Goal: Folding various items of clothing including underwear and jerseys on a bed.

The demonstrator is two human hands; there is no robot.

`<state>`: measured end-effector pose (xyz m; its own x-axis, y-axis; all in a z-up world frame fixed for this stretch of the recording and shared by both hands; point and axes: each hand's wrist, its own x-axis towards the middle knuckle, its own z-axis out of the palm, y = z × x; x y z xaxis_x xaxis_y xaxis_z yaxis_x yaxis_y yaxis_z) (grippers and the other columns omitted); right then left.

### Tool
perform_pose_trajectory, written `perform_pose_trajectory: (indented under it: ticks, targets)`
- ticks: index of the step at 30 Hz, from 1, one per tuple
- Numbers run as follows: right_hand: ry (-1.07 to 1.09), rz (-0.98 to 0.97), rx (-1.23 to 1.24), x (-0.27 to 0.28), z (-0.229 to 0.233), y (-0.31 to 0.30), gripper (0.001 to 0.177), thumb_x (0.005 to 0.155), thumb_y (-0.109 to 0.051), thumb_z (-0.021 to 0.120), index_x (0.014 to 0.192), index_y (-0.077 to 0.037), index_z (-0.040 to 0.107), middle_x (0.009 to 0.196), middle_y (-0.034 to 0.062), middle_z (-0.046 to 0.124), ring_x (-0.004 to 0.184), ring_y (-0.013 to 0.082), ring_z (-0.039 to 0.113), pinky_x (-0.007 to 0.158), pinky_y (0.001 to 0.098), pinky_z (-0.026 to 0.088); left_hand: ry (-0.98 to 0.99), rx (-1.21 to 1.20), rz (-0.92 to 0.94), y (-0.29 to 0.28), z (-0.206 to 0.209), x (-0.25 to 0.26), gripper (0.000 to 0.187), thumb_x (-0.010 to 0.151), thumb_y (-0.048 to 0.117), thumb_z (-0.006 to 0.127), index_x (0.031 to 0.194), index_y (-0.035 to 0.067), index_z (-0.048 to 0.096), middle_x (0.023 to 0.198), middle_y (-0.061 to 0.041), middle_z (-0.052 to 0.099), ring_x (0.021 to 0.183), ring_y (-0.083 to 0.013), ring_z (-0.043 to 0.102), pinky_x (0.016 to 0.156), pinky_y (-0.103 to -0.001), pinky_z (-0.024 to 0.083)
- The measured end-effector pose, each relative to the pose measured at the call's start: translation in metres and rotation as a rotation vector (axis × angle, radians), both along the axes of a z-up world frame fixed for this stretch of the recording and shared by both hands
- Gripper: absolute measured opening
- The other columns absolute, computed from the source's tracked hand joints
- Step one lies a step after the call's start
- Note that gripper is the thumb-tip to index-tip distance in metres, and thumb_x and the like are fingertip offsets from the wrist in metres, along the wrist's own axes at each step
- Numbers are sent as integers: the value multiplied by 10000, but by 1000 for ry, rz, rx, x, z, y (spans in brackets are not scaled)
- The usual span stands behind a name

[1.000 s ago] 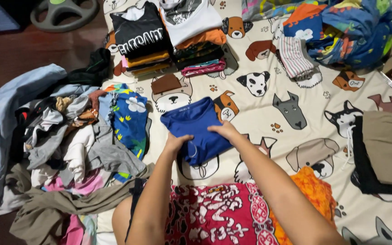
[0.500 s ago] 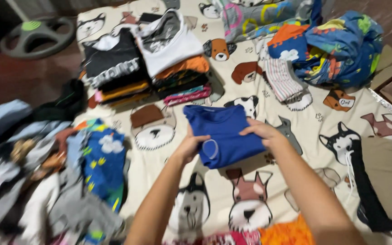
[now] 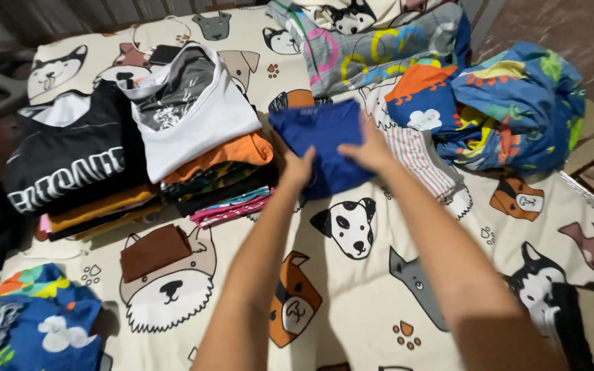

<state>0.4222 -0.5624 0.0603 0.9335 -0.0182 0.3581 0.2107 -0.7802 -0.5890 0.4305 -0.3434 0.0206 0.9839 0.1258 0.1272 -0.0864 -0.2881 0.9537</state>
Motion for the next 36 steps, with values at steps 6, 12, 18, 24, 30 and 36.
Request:
perform_pose_trajectory:
  ticks: [6, 12, 18, 24, 30, 36]
  targets:
    - [413, -107, -428, -54, -50, 57, 728, 1012, -610, 339, 1638, -306, 126, 1720, 111, 20, 1572, 355, 19, 1217, 646, 38, -149, 760, -157, 1, -1, -67, 775, 888, 118, 611, 1591, 290, 333, 1692, -144, 134, 1514, -425, 138, 1197, -590, 140]
    - [251, -208, -514, -70, -69, 69, 704, 1041, -562, 302, 1643, -250, 110, 1713, 152, 35, 1570, 373, 40, 1197, 658, 38, -205, 893, -135, -7, -60, -59, 724, 924, 170, 566, 1600, 226, 313, 1690, -124, 242, 1515, -385, 258, 1197, -590, 220]
    - [380, -214, -430, -155, -68, 97, 776, 1040, -581, 304, 1648, -175, 45, 1693, 205, -17, 1550, 411, -13, 1183, 661, 30, -86, 711, -205, 25, -10, -159, 710, 1024, 364, 481, 1661, 201, 212, 1607, -252, 303, 1424, -437, 345, 1204, -571, 256]
    - [624, -116, -433, -256, -38, 135, 743, 1025, -577, 305, 1647, -273, 36, 1722, 125, -44, 1575, 399, -32, 1207, 650, 50, -257, 823, -226, 51, -68, -253, 678, 1027, 373, 487, 1622, 177, 230, 1621, -315, 213, 1471, -509, 248, 1163, -589, 200]
    - [600, -67, -441, -323, -30, 189, 779, 988, -606, 372, 1642, -333, 51, 1727, 109, -41, 1566, 412, -40, 1166, 729, -12, -108, 881, -265, 107, -40, -338, 791, 954, 454, 533, 1653, 274, 208, 1634, -305, 212, 1496, -492, 228, 1186, -619, 169]
    - [374, 22, -507, -360, 28, 270, 834, 970, -665, 398, 1642, -308, 56, 1714, 141, -12, 1565, 420, -29, 1118, 791, -42, -142, 1012, 48, 212, 26, -398, 808, 900, 515, 620, 1589, 295, 259, 1644, -222, 226, 1513, -446, 198, 1134, -771, 57]
